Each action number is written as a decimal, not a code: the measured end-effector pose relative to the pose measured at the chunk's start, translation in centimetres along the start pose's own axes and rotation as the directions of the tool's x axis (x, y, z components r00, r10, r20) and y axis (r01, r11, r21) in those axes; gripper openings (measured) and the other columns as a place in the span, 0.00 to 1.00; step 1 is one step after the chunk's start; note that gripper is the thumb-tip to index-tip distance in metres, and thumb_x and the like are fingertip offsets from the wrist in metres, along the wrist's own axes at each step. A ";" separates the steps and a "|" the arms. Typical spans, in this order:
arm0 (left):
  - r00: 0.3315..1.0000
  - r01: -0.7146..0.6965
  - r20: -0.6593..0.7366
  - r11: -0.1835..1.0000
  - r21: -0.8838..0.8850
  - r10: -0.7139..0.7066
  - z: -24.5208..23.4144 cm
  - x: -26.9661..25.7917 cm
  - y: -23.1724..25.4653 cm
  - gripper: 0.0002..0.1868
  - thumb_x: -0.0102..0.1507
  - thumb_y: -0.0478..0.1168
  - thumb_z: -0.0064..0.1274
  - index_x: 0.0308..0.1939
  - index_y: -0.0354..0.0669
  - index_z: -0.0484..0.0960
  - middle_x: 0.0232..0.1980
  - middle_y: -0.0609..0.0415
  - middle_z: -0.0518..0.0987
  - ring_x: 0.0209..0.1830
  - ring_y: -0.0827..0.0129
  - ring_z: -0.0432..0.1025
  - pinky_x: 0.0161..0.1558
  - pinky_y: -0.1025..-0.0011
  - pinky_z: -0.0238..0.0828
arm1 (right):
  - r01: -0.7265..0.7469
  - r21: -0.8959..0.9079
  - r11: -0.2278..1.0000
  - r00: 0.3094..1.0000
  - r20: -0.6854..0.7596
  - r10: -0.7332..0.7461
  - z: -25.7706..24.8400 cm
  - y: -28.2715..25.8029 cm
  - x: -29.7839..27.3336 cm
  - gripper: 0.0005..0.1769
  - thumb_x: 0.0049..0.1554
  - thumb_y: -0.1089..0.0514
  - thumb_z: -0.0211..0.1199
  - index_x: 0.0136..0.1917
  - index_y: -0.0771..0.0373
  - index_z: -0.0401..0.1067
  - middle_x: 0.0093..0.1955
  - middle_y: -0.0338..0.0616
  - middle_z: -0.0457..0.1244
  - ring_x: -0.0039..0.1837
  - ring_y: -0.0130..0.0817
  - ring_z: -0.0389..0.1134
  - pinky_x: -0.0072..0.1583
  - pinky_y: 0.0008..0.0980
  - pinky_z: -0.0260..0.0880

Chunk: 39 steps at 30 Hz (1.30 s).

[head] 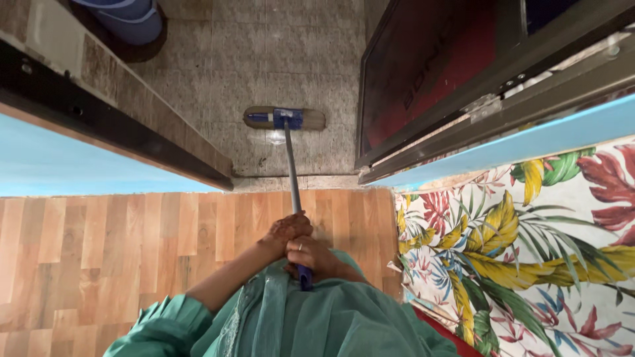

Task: The person mops the floor in a room and a bathroom using a flat mop, cleaning around a toilet and a bucket.

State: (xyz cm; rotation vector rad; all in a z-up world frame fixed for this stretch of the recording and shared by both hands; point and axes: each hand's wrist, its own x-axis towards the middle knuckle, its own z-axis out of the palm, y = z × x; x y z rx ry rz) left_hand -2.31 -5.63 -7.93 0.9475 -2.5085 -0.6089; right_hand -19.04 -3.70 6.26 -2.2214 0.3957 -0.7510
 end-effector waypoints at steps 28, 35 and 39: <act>0.972 -0.112 -0.233 0.912 -0.395 0.018 -7.7 -4.6 8.5 0.19 0.57 0.46 0.55 0.44 0.34 0.79 0.49 0.44 0.77 0.56 0.48 0.71 0.60 0.55 0.69 | 0.193 -0.038 0.980 0.966 -0.167 -0.197 5.3 -3.4 0.6 0.08 0.59 0.54 0.66 0.43 0.57 0.70 0.40 0.38 0.66 0.43 0.33 0.69 0.49 0.34 0.69; 0.950 -0.270 -0.245 0.906 -0.325 0.195 -8.9 -1.9 6.0 0.18 0.55 0.50 0.55 0.40 0.40 0.79 0.41 0.50 0.77 0.49 0.54 0.72 0.55 0.56 0.67 | 0.335 -0.051 0.941 0.897 -0.288 -0.335 2.5 -2.4 2.7 0.08 0.58 0.59 0.67 0.41 0.62 0.70 0.37 0.40 0.64 0.38 0.36 0.66 0.43 0.35 0.67; 0.980 -0.160 -0.156 0.956 -0.246 0.124 -5.6 -0.6 1.2 0.13 0.58 0.47 0.55 0.41 0.44 0.79 0.43 0.54 0.77 0.52 0.58 0.73 0.58 0.61 0.70 | 0.174 -0.086 0.981 0.975 -0.128 -0.184 2.4 1.3 2.4 0.07 0.54 0.61 0.67 0.41 0.59 0.68 0.39 0.39 0.64 0.44 0.37 0.66 0.49 0.37 0.68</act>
